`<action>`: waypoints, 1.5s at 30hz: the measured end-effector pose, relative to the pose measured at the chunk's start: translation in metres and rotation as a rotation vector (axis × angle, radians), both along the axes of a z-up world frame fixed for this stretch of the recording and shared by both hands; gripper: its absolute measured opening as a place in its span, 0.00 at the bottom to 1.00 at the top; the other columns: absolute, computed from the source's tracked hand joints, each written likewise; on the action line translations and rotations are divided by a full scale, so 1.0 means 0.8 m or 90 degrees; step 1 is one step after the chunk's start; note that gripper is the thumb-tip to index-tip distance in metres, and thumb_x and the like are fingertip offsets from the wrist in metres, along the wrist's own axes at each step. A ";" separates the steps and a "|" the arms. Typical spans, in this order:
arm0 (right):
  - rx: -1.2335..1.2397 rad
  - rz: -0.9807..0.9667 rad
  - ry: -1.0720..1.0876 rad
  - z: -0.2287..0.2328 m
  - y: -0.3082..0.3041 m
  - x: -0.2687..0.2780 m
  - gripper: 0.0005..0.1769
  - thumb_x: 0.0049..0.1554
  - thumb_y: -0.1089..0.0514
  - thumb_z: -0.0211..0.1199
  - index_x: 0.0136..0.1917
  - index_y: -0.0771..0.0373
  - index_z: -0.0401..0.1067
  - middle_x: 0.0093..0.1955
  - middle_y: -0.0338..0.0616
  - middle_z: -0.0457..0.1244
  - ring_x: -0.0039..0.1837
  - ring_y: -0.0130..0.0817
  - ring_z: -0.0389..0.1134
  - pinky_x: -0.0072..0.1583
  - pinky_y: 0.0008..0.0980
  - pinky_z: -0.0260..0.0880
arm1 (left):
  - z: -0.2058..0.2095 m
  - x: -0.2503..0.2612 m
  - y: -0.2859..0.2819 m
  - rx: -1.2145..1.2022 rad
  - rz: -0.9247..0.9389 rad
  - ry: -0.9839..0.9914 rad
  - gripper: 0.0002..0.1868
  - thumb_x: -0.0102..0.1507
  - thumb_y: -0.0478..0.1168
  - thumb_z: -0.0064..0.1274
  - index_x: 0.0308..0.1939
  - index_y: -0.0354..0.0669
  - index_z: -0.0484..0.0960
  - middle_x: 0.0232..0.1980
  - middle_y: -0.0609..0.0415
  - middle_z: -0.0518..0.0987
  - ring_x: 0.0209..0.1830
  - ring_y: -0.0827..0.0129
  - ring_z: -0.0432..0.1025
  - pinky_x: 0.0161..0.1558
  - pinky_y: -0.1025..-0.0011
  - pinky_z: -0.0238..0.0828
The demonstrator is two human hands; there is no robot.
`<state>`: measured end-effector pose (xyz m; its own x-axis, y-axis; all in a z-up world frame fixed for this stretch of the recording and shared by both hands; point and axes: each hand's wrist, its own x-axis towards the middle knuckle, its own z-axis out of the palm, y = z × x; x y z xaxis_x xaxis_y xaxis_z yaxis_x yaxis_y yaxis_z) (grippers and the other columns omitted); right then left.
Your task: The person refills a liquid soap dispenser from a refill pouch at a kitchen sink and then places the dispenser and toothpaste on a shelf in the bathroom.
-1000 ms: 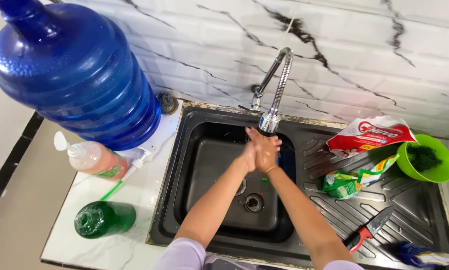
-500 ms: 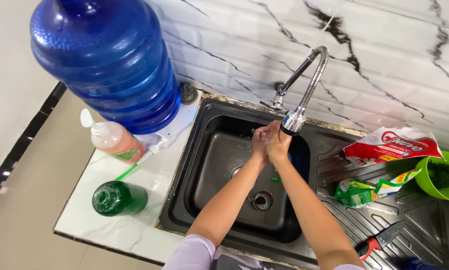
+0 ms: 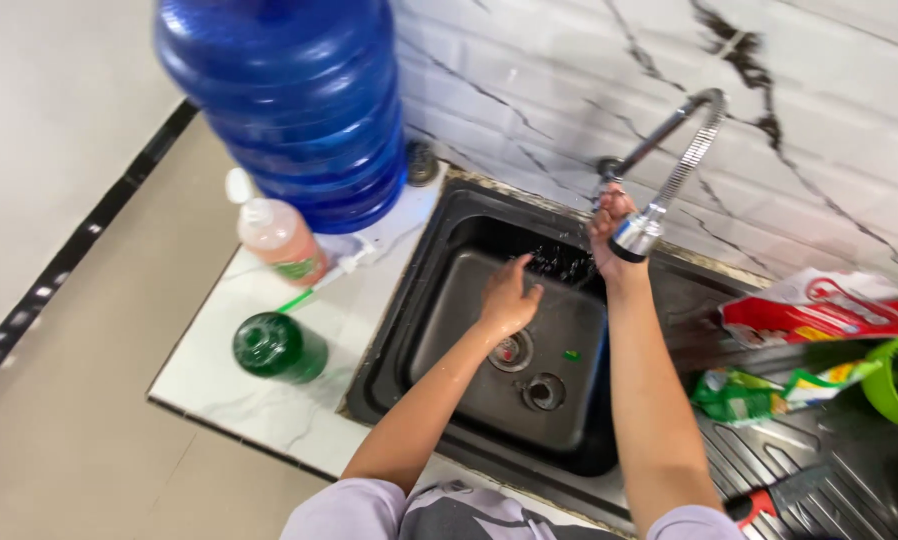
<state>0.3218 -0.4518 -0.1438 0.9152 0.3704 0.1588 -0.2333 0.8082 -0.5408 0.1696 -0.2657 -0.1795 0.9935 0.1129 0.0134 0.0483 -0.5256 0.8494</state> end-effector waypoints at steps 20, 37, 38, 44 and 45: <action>-0.989 0.071 -0.097 -0.008 0.209 -0.247 0.16 0.64 0.57 0.57 0.63 0.55 0.77 0.57 0.41 0.73 0.49 0.39 0.72 0.49 0.36 0.72 | -0.051 -0.035 0.269 0.555 0.295 0.200 0.18 0.66 0.39 0.47 0.60 0.42 0.77 0.63 0.42 0.71 0.66 0.47 0.63 0.68 0.51 0.57; -0.384 -0.082 0.125 -0.099 0.270 -0.224 0.15 0.69 0.48 0.56 0.63 0.57 0.70 0.53 0.44 0.66 0.50 0.34 0.68 0.51 0.37 0.73 | 0.078 -0.132 0.214 0.445 -0.042 -0.224 0.28 0.65 0.35 0.52 0.70 0.38 0.71 0.56 0.44 0.72 0.60 0.50 0.68 0.60 0.52 0.68; -0.334 -0.125 0.108 -0.097 0.262 -0.226 0.14 0.68 0.48 0.55 0.61 0.57 0.67 0.53 0.43 0.65 0.52 0.35 0.70 0.52 0.44 0.76 | 0.095 -0.147 0.215 0.497 -0.014 -0.297 0.31 0.62 0.35 0.52 0.71 0.42 0.70 0.62 0.42 0.71 0.66 0.47 0.66 0.65 0.51 0.65; -0.384 -0.297 -0.047 0.027 0.241 -0.224 0.20 0.70 0.44 0.51 0.66 0.55 0.52 0.60 0.47 0.62 0.55 0.39 0.71 0.50 0.48 0.82 | 0.204 -0.244 0.267 0.437 0.025 -0.412 0.33 0.63 0.41 0.54 0.73 0.47 0.67 0.74 0.38 0.65 0.76 0.41 0.58 0.75 0.44 0.50; -0.387 -0.328 -0.122 0.048 0.239 -0.223 0.22 0.70 0.43 0.51 0.67 0.55 0.50 0.61 0.49 0.62 0.57 0.39 0.70 0.50 0.46 0.82 | 0.221 -0.260 0.283 0.390 0.068 -0.430 0.31 0.64 0.41 0.54 0.73 0.49 0.67 0.74 0.41 0.66 0.76 0.42 0.57 0.75 0.44 0.49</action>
